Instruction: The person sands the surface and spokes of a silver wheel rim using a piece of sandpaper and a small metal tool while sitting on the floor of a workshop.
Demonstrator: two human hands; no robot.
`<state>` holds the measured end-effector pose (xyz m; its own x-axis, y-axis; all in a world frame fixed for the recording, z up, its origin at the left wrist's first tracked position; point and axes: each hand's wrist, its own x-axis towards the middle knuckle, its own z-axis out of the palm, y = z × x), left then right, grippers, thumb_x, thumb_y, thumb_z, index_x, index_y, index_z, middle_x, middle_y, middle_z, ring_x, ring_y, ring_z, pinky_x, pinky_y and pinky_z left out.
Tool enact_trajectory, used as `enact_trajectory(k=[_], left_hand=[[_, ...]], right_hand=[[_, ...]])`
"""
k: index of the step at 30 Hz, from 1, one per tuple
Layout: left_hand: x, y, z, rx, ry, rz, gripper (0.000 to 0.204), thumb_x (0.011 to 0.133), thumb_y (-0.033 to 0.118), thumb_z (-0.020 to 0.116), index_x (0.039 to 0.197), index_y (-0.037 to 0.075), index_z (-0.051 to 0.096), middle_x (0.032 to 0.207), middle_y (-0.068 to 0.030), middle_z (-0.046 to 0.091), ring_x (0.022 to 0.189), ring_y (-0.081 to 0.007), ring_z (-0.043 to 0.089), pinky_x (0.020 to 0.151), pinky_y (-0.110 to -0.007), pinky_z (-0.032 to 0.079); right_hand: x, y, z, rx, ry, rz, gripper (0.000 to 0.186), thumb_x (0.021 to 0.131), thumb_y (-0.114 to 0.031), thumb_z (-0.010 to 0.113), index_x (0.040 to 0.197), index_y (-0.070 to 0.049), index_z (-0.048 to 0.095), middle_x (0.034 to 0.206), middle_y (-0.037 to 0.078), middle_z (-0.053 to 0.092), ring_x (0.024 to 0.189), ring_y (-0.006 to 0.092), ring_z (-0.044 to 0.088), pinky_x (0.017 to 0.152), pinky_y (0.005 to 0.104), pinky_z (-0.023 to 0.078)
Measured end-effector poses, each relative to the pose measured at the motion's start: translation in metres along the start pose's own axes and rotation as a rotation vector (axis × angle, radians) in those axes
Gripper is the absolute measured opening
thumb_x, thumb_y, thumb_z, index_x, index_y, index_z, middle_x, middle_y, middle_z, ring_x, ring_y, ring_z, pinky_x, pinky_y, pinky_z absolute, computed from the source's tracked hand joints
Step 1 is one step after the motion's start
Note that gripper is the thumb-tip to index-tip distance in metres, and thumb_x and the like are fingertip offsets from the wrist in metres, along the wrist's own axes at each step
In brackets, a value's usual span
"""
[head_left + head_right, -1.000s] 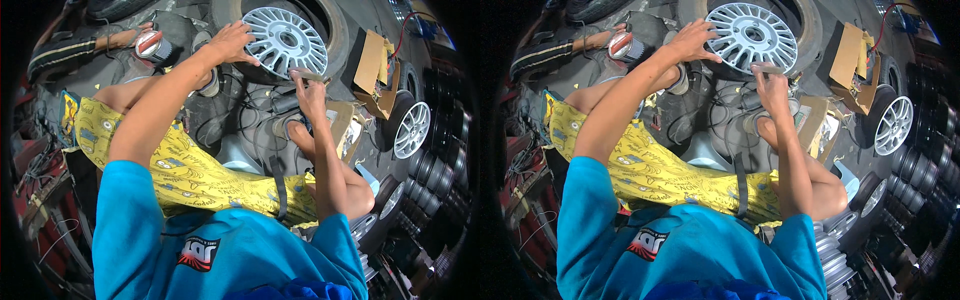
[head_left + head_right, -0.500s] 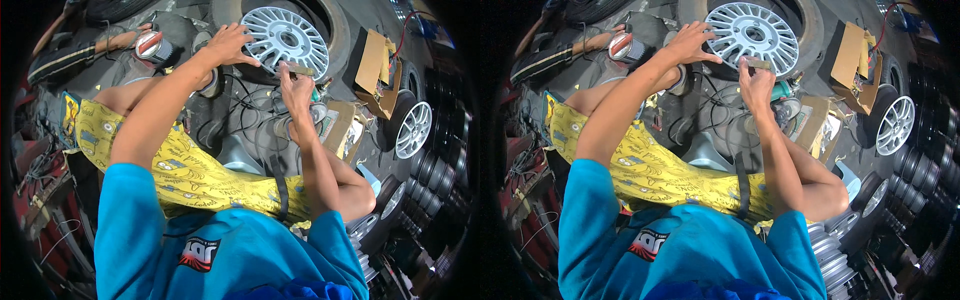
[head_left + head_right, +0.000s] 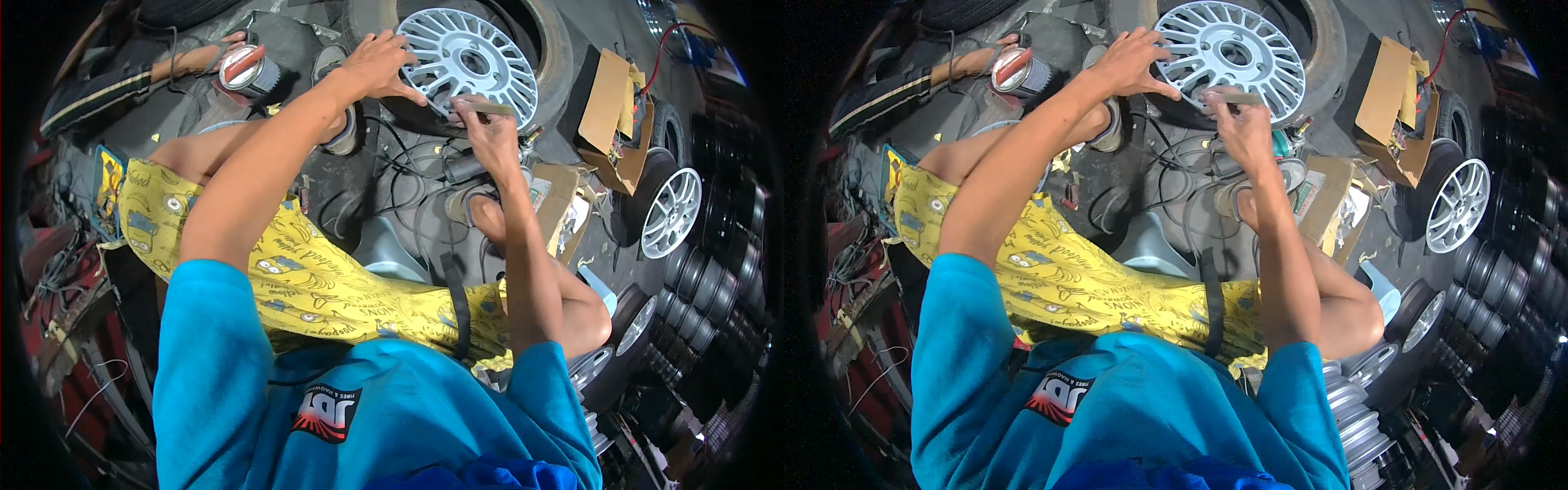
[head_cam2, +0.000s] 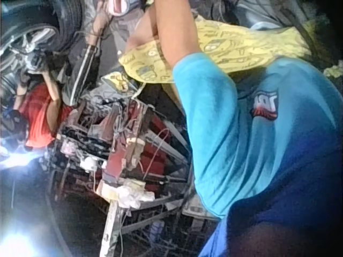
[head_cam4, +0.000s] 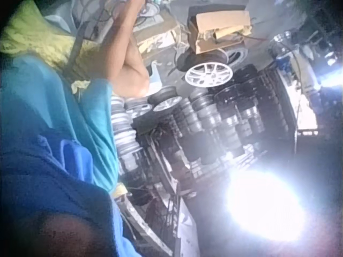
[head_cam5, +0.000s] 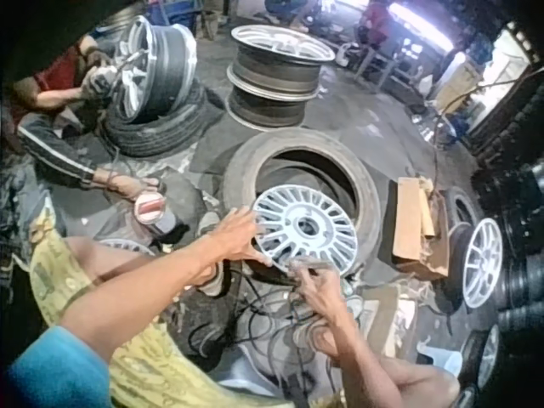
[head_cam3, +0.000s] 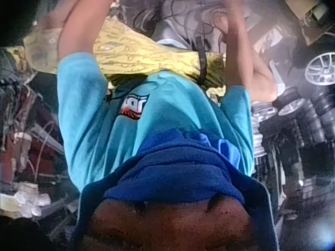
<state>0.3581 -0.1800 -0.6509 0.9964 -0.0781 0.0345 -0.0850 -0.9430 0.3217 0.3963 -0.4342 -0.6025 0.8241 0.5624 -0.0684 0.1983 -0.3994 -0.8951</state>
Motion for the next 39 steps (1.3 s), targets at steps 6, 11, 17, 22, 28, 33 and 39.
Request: enact_trajectory(k=[6,11,17,22,28,33,39], left_hand=[[0.004,0.007,-0.007,-0.025,-0.056,-0.022,0.093,0.069,0.076,0.081,0.134,0.010,0.074,0.144,-0.0155,0.059,0.139,-0.0346,0.049,0.117,-0.049,0.040],[0.000,0.004,-0.003,-0.037,-0.028,-0.023,0.090,0.070,0.075,0.082,0.133,0.012,0.074,0.145,-0.0154,0.058,0.139,-0.0348,0.048,0.117,-0.050,0.041],[0.005,0.004,-0.002,-0.094,-0.100,-0.042,0.092,0.068,0.076,0.082,0.134,0.013,0.074,0.157,-0.0164,0.051,0.149,-0.0344,0.041,0.123,-0.054,0.035],[0.001,-0.001,0.001,-0.059,-0.049,-0.010,0.086,0.070,0.075,0.081,0.132,0.015,0.076,0.149,-0.0150,0.056,0.139,-0.0350,0.048,0.118,-0.050,0.040],[0.002,0.000,0.003,-0.035,-0.043,-0.016,0.087,0.070,0.076,0.080,0.132,0.015,0.076,0.152,-0.0156,0.055,0.141,-0.0355,0.047,0.119,-0.050,0.040],[0.001,-0.002,0.001,-0.036,-0.055,-0.017,0.088,0.070,0.075,0.081,0.132,0.014,0.076,0.152,-0.0164,0.054,0.142,-0.0358,0.047,0.119,-0.051,0.040],[0.001,-0.002,-0.001,-0.045,-0.036,-0.008,0.087,0.069,0.074,0.082,0.129,0.010,0.077,0.150,-0.0164,0.056,0.140,-0.0360,0.049,0.118,-0.051,0.041]], right_hand=[[0.004,-0.007,-0.020,-0.232,-0.085,-0.081,0.019,0.103,-0.015,0.069,0.110,0.001,0.078,0.095,0.009,0.078,0.082,0.0162,0.069,0.078,0.0317,0.054],[0.010,-0.012,-0.015,-0.363,-0.191,-0.333,0.016,0.100,-0.012,0.069,0.109,-0.002,0.078,0.095,0.015,0.074,0.081,0.0347,0.068,0.078,0.0401,0.053],[0.015,0.018,0.013,-0.536,0.020,-0.364,0.022,0.100,-0.018,0.069,0.103,0.003,0.075,0.092,0.022,0.073,0.081,0.0330,0.073,0.075,0.0406,0.057],[0.012,0.031,-0.002,0.323,0.164,0.312,0.031,0.106,-0.023,0.068,0.111,0.008,0.073,0.092,0.010,0.075,0.078,0.0132,0.070,0.069,0.0277,0.058],[-0.013,0.022,0.014,0.130,0.278,0.093,0.032,0.105,-0.027,0.069,0.107,0.004,0.077,0.085,0.009,0.076,0.073,0.0137,0.070,0.069,0.0299,0.058],[-0.015,0.003,0.023,-0.266,0.323,0.027,0.029,0.102,-0.027,0.070,0.105,0.000,0.078,0.079,0.016,0.076,0.072,0.0245,0.075,0.071,0.0382,0.057],[-0.007,0.000,0.020,-0.416,0.199,-0.094,0.026,0.101,-0.023,0.071,0.106,0.002,0.078,0.083,0.015,0.077,0.077,0.0227,0.077,0.070,0.0359,0.057]])
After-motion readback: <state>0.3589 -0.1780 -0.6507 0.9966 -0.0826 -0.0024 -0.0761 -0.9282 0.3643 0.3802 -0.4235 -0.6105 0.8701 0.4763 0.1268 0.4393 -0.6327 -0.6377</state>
